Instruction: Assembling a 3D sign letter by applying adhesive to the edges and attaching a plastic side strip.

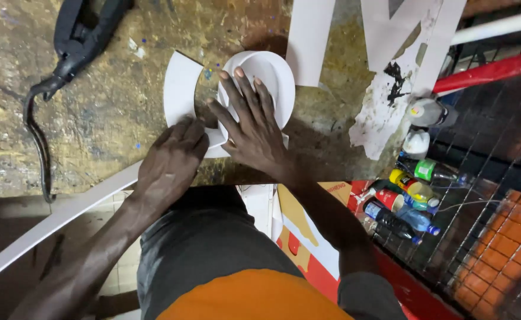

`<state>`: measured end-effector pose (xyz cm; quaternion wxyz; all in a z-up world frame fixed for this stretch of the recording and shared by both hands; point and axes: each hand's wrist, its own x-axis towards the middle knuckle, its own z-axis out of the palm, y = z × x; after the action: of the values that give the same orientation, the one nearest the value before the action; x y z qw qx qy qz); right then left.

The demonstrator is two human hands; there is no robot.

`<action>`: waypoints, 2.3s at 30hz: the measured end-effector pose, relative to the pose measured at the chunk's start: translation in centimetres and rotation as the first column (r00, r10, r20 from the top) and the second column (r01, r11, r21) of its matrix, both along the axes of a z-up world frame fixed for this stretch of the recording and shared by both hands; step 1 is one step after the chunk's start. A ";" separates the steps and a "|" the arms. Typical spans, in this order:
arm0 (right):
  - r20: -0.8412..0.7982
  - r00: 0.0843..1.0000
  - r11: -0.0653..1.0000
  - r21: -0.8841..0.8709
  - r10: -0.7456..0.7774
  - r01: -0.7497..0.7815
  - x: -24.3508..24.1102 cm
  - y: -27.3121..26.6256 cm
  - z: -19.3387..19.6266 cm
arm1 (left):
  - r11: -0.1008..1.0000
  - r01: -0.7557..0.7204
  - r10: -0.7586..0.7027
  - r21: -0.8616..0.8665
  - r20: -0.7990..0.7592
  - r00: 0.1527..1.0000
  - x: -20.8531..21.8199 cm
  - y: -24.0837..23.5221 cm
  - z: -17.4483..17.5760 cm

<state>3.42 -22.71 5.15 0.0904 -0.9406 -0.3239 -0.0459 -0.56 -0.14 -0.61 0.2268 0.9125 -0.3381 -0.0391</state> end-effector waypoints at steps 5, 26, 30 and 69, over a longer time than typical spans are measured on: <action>0.055 0.998 1.000 -0.003 -0.010 0.010 0.7 0.3 -0.3 | 1.000 0.012 -0.012 0.002 -0.002 1.000 0.6 0.1 -0.5; 0.076 0.997 0.998 -0.069 0.021 -0.016 1.0 0.0 0.5 | 0.998 0.069 -0.069 0.010 0.003 0.998 3.0 0.2 1.3; 0.030 0.999 0.999 -0.032 0.014 -0.014 0.7 -0.5 -0.1 | 0.994 0.079 -0.070 0.079 -0.101 0.992 2.8 -0.4 1.8; 0.163 0.983 0.995 0.040 0.083 -0.091 2.3 -1.2 0.6 | 0.994 0.109 -0.109 0.030 -0.005 0.994 4.3 -0.7 3.7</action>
<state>5.70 -23.92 5.76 0.0880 -0.9164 -0.3699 -0.1253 3.74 -0.81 3.08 0.2112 0.8960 -0.3862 -0.0582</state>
